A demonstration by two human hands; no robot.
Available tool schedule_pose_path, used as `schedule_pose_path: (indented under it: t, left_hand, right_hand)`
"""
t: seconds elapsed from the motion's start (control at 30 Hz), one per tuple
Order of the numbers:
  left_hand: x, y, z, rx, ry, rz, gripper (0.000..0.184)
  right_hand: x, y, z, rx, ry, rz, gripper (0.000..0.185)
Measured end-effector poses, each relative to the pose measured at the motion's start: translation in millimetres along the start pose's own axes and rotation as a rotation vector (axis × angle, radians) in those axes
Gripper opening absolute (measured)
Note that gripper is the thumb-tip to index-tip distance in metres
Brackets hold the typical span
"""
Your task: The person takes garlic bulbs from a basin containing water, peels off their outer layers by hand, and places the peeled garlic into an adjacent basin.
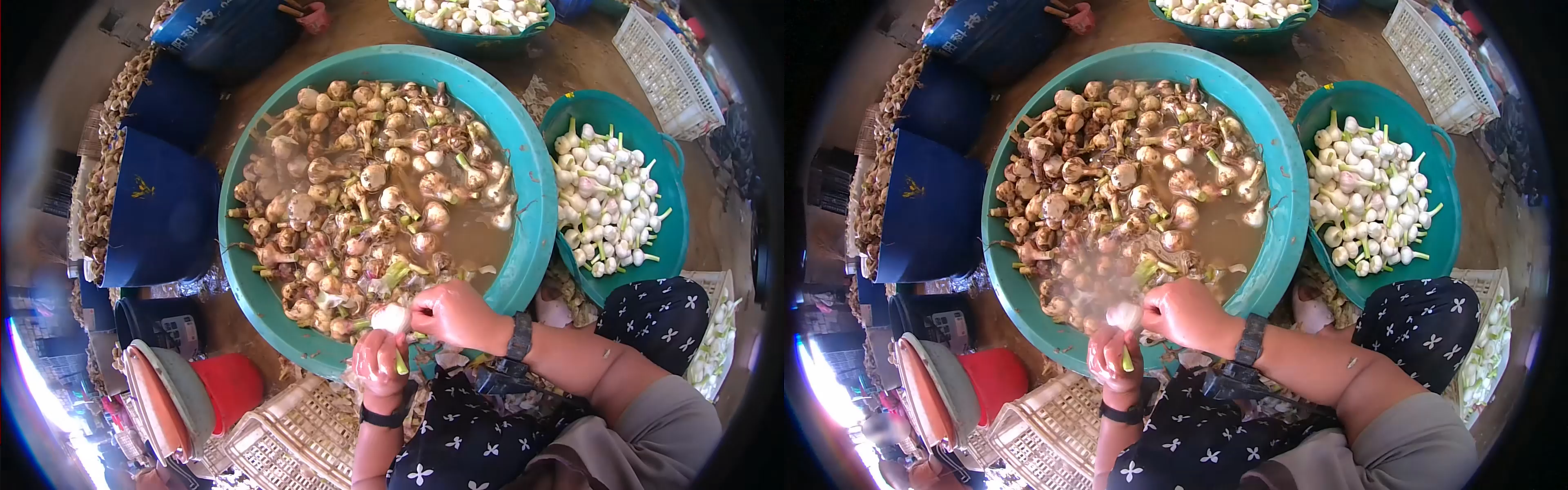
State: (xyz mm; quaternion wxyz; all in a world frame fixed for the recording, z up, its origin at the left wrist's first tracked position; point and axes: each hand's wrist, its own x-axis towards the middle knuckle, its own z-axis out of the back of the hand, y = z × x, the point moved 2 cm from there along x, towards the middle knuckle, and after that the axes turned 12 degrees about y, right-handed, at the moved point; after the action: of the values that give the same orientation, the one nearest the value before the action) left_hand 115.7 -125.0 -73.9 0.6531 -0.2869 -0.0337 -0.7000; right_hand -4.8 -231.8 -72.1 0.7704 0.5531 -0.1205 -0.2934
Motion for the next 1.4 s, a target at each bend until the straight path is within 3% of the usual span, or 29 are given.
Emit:
schedule_pose_path:
  t: [0.03, 0.1, 0.13, 0.17, 0.23, 0.27, 0.33, 0.37, 0.47, 0.53, 0.57, 0.63, 0.67, 0.7, 0.77, 0.8, 0.83, 0.9, 0.93, 0.97, 1.03, 1.1, 1.17, 1.23, 1.27, 1.3, 1.33, 1.37, 1.4]
  left_hand:
    - [-1, -1, -3, -0.001, 0.002, 0.002, 0.012]
    - [-7, 3, -13, -0.185, -0.145, 0.262, 0.007]
    - [-19, 7, -27, -0.454, -0.221, 0.496, 0.010]
    - [-34, 13, -43, -0.796, -0.205, 0.868, 0.016]
    - [-12, -1, -37, -1.365, -0.328, 1.210, 0.024]
    - [-16, 7, -37, -1.359, -0.336, 1.216, 0.024]
    - [-32, 35, -46, -1.963, -0.419, 1.205, 0.030]
    - [-47, 51, -53, -2.057, -0.405, 1.163, 0.038]
    - [-9, 16, -38, -1.913, -0.341, 0.969, 0.041]
    - [9, -1, -41, -1.754, -0.171, 0.714, 0.054]
    - [10, 4, -48, -1.890, -0.060, 0.574, 0.060]
    - [12, 8, -54, -2.055, 0.048, 0.864, 0.051]
    - [14, 9, -55, -2.051, -0.063, 1.015, 0.038]
    - [8, 13, -58, -2.051, -0.064, 1.015, 0.038]
    - [-5, 26, -65, -2.496, -0.191, 0.961, 0.030]
    - [-5, 27, -60, -2.506, -0.325, 1.062, 0.027]
    - [-12, 36, -61, -2.521, -0.328, 1.152, 0.028]
    - [-21, 47, -57, -2.433, -0.367, 1.230, 0.028]
    - [-21, 49, -53, -2.431, -0.365, 1.229, 0.028]
    - [-21, 51, -49, -2.307, -0.386, 1.203, 0.026]
    - [-14, 47, -45, -2.202, -0.384, 1.166, 0.025]
    - [-6, 42, -44, -1.931, -0.388, 1.198, 0.020]
    - [-3, 36, -51, -1.889, -0.294, 1.144, 0.019]
    - [5, 33, -56, -1.780, -0.312, 1.123, 0.019]
    - [12, 30, -56, -1.722, -0.223, 1.007, 0.034]
    - [26, 18, -48, -1.736, -0.202, 0.991, 0.034]
    - [48, -7, -30, -1.885, 0.046, 0.737, 0.052]
    - [69, -32, -10, -2.000, 0.293, 0.467, 0.073]
    - [88, -53, 10, -1.981, 0.455, 0.289, 0.088]
  right_hand:
    - [0, 1, 1, 0.050, -0.004, -0.071, 0.013]
    - [2, -3, 1, 0.103, -0.011, -0.137, 0.013]
    - [3, -15, -1, 0.150, -0.028, -0.139, 0.014]
    - [3, -27, -2, 0.197, -0.042, -0.141, 0.014]
    - [1, -40, 0, 0.896, 0.045, -0.292, 0.015]
    - [-4, -36, 9, 1.098, 0.017, -0.249, 0.014]
    - [-10, -40, 27, 1.384, -0.047, -0.108, 0.012]
    - [-12, -43, 34, 1.463, -0.080, 0.000, 0.011]
    - [-11, -39, 35, 1.228, 0.015, -0.038, 0.011]
    - [-9, -32, 27, 1.035, 0.108, -0.078, 0.010]
    - [-8, -26, 20, 0.980, 0.113, -0.134, 0.010]
    - [-5, -24, 12, 0.794, 0.283, -0.145, 0.010]
    - [-5, -21, 11, 0.683, 0.351, -0.143, 0.010]
    - [-6, -22, 9, 0.683, 0.351, -0.143, 0.010]
    - [-12, -25, 6, 1.225, 0.336, 0.009, 0.010]
    - [-17, -26, 14, 1.314, 0.169, 0.024, 0.011]
    - [-19, -28, 25, 1.484, 0.097, 0.064, 0.017]
    - [-19, -32, 48, 1.422, 0.051, 0.128, 0.019]
    - [-17, -33, 51, 0.960, 0.048, -0.122, 0.017]
    - [-14, -52, 37, 0.470, 0.188, -0.025, 0.019]
    - [-22, -36, 33, -0.696, 0.549, -0.225, 0.025]
    - [-23, -38, 13, -0.313, -0.023, 0.101, 0.034]
    - [-10, -26, -2, 0.308, 0.126, -0.139, 0.035]
    - [8, -59, -21, 0.702, -0.109, -0.160, 0.038]
    - [17, -91, -18, 0.729, -0.428, -0.263, 0.042]
    - [23, -112, -6, 0.744, -0.742, -0.359, 0.047]
    - [20, -116, 17, 1.112, -0.784, -0.558, 0.071]
    - [23, -150, 24, 1.033, -1.035, -0.702, 0.049]
    - [15, -159, 33, 0.550, -0.731, -0.725, 0.053]
